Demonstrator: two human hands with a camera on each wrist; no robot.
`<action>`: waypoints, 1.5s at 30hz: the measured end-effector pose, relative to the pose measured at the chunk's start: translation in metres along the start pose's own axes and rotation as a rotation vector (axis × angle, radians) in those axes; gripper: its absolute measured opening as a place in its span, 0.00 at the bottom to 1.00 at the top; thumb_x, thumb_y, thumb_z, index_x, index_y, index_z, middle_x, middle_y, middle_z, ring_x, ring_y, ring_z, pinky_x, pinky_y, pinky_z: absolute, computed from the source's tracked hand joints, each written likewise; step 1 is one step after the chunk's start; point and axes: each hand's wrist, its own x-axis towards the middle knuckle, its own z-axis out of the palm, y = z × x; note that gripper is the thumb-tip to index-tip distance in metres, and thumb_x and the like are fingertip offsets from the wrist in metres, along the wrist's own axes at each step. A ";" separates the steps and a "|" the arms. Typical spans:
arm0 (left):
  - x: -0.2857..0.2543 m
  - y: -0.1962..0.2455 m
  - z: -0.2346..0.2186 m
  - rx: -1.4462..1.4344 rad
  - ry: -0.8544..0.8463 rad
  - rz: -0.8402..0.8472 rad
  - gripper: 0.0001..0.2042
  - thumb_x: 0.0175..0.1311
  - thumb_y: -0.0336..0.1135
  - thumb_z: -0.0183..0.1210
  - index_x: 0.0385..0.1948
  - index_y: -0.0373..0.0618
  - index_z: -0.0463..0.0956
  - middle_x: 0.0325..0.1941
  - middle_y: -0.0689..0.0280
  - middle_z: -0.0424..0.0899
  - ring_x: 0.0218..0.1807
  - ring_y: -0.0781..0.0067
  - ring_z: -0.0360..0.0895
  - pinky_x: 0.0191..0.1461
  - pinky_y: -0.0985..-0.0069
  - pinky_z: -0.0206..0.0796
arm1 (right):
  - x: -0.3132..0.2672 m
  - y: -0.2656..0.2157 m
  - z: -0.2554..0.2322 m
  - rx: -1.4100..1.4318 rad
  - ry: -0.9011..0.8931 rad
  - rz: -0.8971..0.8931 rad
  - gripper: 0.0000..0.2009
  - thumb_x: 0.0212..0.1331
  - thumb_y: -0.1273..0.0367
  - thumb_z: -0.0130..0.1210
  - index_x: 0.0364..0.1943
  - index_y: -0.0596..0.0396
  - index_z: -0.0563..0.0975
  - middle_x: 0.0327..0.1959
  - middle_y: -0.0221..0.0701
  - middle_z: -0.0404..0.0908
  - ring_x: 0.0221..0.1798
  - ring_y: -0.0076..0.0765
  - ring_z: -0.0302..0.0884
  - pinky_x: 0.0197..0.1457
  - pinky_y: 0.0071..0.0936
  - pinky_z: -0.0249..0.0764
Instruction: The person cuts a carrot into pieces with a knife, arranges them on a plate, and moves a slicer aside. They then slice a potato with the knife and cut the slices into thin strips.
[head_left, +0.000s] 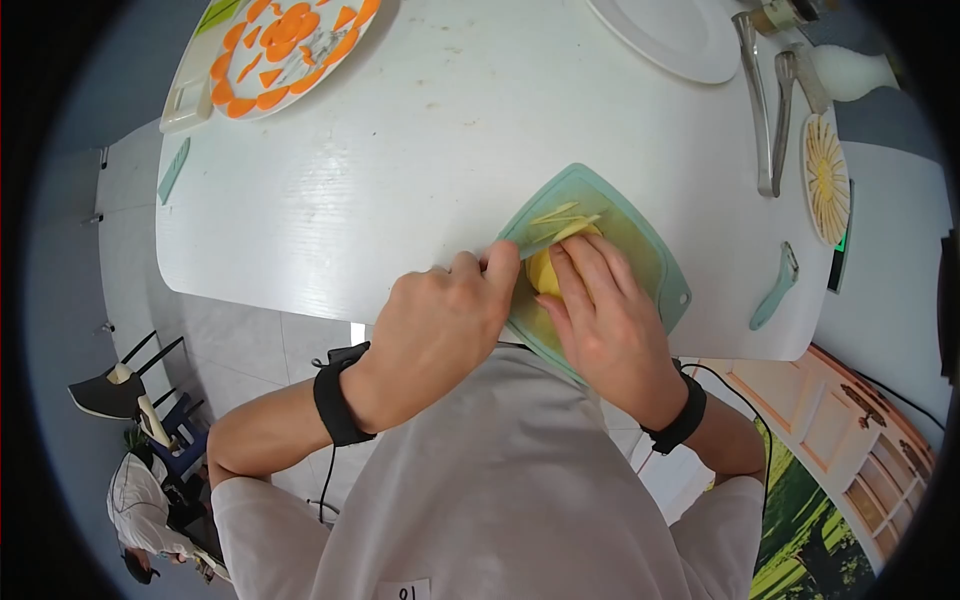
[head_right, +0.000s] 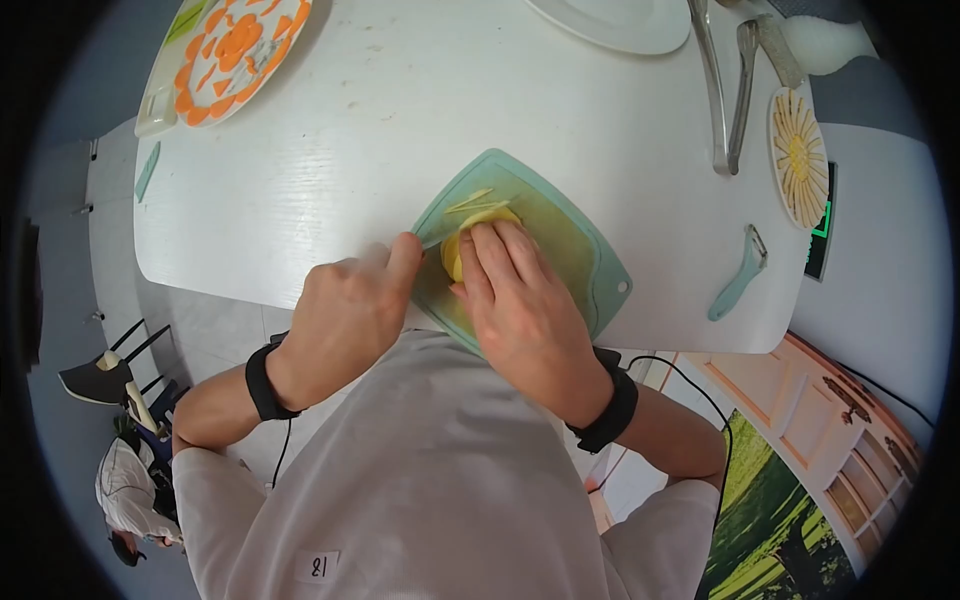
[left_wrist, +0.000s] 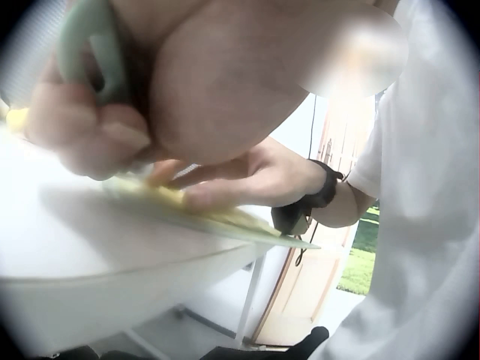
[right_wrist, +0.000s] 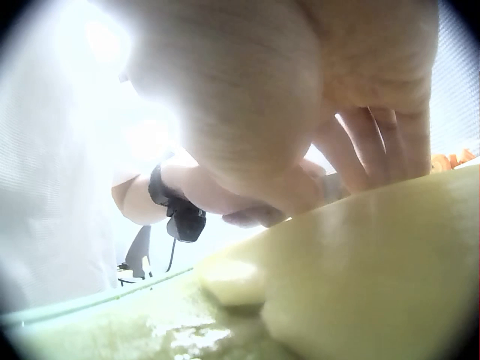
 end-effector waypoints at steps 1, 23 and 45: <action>0.000 0.000 0.002 0.010 0.005 0.009 0.07 0.60 0.22 0.54 0.35 0.41 0.66 0.20 0.62 0.70 0.16 0.65 0.74 0.18 0.69 0.63 | 0.000 0.001 0.000 0.005 0.005 0.003 0.22 0.62 0.68 0.61 0.55 0.74 0.75 0.58 0.48 0.72 0.65 0.50 0.68 0.68 0.40 0.71; 0.015 0.000 0.005 -0.100 -0.035 -0.003 0.07 0.60 0.24 0.54 0.37 0.40 0.66 0.20 0.60 0.75 0.18 0.56 0.76 0.20 0.65 0.67 | -0.003 0.000 0.002 -0.013 -0.003 0.001 0.22 0.62 0.68 0.61 0.55 0.74 0.75 0.58 0.49 0.72 0.65 0.52 0.68 0.67 0.41 0.72; -0.010 0.003 -0.006 0.002 -0.034 0.000 0.07 0.57 0.22 0.55 0.35 0.40 0.67 0.17 0.63 0.69 0.15 0.66 0.73 0.18 0.70 0.65 | -0.001 0.001 0.001 0.026 0.034 -0.009 0.22 0.58 0.72 0.64 0.53 0.75 0.75 0.60 0.50 0.72 0.65 0.54 0.69 0.67 0.41 0.73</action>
